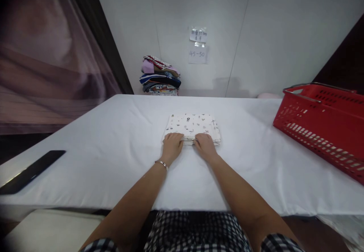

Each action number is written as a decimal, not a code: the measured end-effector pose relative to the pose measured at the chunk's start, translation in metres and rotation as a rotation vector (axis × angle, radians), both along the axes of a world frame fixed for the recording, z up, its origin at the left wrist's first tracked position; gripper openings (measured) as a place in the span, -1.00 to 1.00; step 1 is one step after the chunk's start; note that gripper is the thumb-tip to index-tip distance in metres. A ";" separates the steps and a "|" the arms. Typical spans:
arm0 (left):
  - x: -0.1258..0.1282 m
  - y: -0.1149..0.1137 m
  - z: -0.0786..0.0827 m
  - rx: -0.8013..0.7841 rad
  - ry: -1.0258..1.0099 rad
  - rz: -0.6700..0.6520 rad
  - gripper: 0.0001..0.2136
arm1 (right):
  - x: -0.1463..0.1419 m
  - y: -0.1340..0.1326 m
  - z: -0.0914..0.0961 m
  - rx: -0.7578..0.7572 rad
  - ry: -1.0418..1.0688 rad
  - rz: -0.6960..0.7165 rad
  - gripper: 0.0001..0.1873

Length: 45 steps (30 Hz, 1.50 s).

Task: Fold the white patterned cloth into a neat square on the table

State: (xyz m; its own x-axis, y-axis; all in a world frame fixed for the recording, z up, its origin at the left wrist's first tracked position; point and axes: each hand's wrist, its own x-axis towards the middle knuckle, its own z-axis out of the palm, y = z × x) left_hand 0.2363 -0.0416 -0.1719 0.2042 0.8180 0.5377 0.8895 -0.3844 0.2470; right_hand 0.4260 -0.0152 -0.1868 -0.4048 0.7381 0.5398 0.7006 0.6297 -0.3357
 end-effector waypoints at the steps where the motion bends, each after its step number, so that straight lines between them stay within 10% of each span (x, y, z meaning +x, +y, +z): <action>1: -0.001 0.000 0.000 -0.001 0.008 0.006 -0.77 | 0.000 0.000 0.000 0.003 -0.009 -0.004 -0.84; 21: -0.029 -0.005 0.010 -0.131 0.008 0.229 -0.67 | 0.004 0.001 0.000 -0.002 -0.025 0.046 -0.83; 35: -0.057 -0.012 0.015 -0.338 -0.420 0.391 -0.78 | 0.005 0.003 -0.003 -0.013 -0.053 0.037 -0.81; 45: -0.061 -0.008 0.010 -0.330 -0.442 0.312 -0.86 | 0.005 0.002 -0.003 -0.004 -0.054 0.034 -0.82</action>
State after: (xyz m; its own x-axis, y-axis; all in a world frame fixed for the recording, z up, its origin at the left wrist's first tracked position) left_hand 0.1751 -0.0499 -0.1624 -0.2544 0.9403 0.2261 0.7340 0.0355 0.6782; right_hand 0.4309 -0.0136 -0.1897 -0.4583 0.7255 0.5134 0.6956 0.6524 -0.3009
